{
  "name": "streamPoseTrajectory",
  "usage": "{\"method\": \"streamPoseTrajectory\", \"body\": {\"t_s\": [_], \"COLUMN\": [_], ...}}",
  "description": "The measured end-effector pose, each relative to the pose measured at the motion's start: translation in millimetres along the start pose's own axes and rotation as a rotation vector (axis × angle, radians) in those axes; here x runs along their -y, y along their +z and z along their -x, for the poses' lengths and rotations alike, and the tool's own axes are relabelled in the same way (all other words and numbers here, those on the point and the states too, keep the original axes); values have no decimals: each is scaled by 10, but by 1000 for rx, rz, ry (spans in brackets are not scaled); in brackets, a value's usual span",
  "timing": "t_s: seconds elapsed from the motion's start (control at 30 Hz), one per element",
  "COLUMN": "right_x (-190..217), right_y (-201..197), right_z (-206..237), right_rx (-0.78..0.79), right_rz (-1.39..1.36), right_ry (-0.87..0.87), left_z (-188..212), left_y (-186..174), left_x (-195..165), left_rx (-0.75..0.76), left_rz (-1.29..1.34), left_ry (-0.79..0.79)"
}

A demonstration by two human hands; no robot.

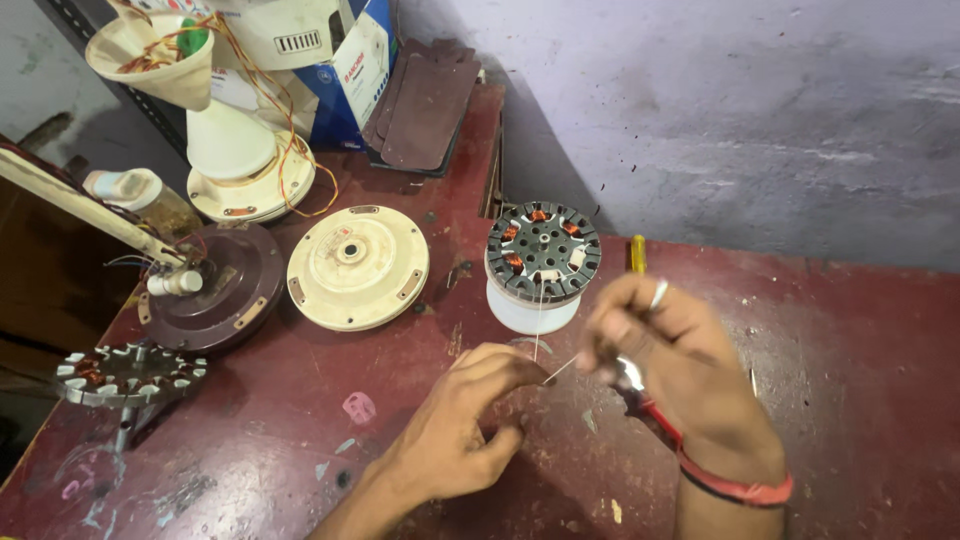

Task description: The person winds a thin white wire around the slots of a circular motor stator, using a yellow-handled screwdriver to push the wire into place. They repeatedly thread the wire through slots and adjust it with the screwdriver.

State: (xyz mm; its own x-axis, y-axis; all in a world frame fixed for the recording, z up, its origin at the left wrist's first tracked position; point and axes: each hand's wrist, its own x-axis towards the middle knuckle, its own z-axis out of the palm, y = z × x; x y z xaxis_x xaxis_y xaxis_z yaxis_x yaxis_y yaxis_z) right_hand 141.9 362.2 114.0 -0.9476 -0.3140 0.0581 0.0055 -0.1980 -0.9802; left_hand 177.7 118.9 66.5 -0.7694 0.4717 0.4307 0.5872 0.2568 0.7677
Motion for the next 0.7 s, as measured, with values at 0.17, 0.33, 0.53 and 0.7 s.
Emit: {"method": "streamPoseTrajectory", "body": {"t_s": [0.17, 0.33, 0.53, 0.7], "right_x": [-280, -549, -723, -779], "right_y": [-172, -119, -13, -74], "right_z": [-320, -541, -634, -665], "right_rx": [-237, -355, -307, -320], "right_rz": [-82, 443, 456, 400], "right_ry": [-23, 100, 209, 297], "left_z": [26, -135, -828, -1021], "left_y": [-32, -52, -244, -137], "left_x": [27, 217, 771, 928], "left_rx": [-4, -272, -289, -58], "left_rz": [-34, -162, 58, -16], "left_ry": [12, 13, -127, -263]}}
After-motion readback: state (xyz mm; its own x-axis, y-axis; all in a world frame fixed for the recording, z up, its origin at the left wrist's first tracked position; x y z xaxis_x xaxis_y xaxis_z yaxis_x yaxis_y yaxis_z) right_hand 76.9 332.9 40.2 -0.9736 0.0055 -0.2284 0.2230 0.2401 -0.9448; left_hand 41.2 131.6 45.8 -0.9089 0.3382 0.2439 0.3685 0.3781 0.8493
